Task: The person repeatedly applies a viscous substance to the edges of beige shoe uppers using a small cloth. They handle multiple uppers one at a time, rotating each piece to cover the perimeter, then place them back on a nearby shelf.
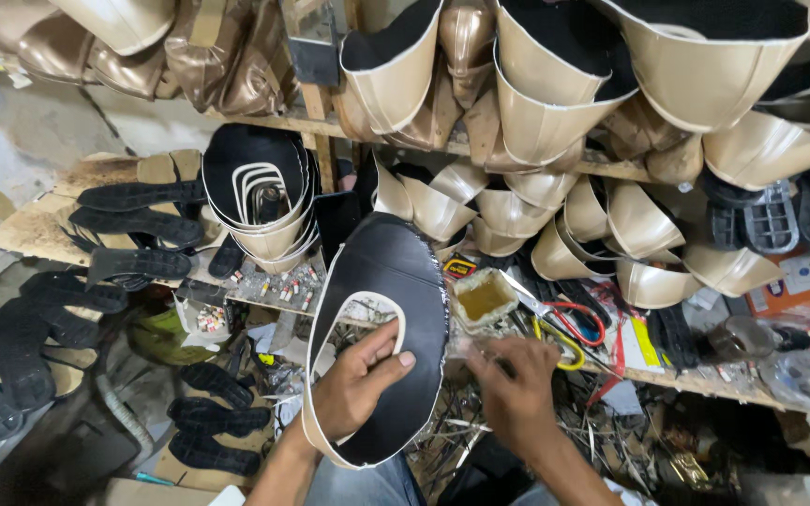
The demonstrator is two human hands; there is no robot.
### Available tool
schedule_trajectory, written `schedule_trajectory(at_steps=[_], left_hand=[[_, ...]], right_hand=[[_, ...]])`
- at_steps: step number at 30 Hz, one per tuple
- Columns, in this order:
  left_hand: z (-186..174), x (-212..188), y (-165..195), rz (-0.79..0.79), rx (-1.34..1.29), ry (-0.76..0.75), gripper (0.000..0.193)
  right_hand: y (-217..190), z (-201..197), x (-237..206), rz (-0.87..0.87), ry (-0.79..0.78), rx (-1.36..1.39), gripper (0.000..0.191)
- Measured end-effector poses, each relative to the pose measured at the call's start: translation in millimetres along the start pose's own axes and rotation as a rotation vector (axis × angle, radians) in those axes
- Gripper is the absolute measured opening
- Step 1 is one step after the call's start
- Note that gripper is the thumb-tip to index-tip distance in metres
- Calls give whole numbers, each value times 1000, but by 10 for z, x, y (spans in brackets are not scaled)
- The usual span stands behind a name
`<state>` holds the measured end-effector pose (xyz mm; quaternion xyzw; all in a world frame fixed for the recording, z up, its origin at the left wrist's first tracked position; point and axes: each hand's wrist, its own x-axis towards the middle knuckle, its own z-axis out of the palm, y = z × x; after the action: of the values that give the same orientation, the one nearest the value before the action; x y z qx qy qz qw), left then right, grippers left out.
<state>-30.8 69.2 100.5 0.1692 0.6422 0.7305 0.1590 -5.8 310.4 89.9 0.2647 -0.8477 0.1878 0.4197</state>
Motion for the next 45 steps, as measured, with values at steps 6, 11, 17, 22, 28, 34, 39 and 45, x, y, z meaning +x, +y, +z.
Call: schedule_trajectory(at_steps=[6, 11, 17, 22, 28, 34, 39, 45], left_hand=[[44, 27, 34, 5, -66, -38, 60], [-2, 34, -2, 7, -28, 16, 59], [3, 67, -94, 50, 234, 147, 57], [16, 113, -119, 30, 119, 240, 58], [-39, 76, -201, 13, -34, 263, 57], [-28, 81, -260, 265, 223, 288, 43], [7, 118, -238, 79, -159, 235, 57], [46, 243, -525, 69, -125, 505, 55]], right_hand=[[21, -48, 9, -121, -31, 54, 56], [-75, -77, -97, -170, 1, 110, 50], [-119, -84, -93, -206, -15, 129, 46], [-221, -118, -142, -309, -71, 160, 41], [-275, -58, -243, -315, -68, 199, 40], [-288, -20, -231, 40, -96, 21, 60], [-301, -13, -276, -189, -104, 197, 58], [-433, 184, -475, 82, -90, 282, 67]])
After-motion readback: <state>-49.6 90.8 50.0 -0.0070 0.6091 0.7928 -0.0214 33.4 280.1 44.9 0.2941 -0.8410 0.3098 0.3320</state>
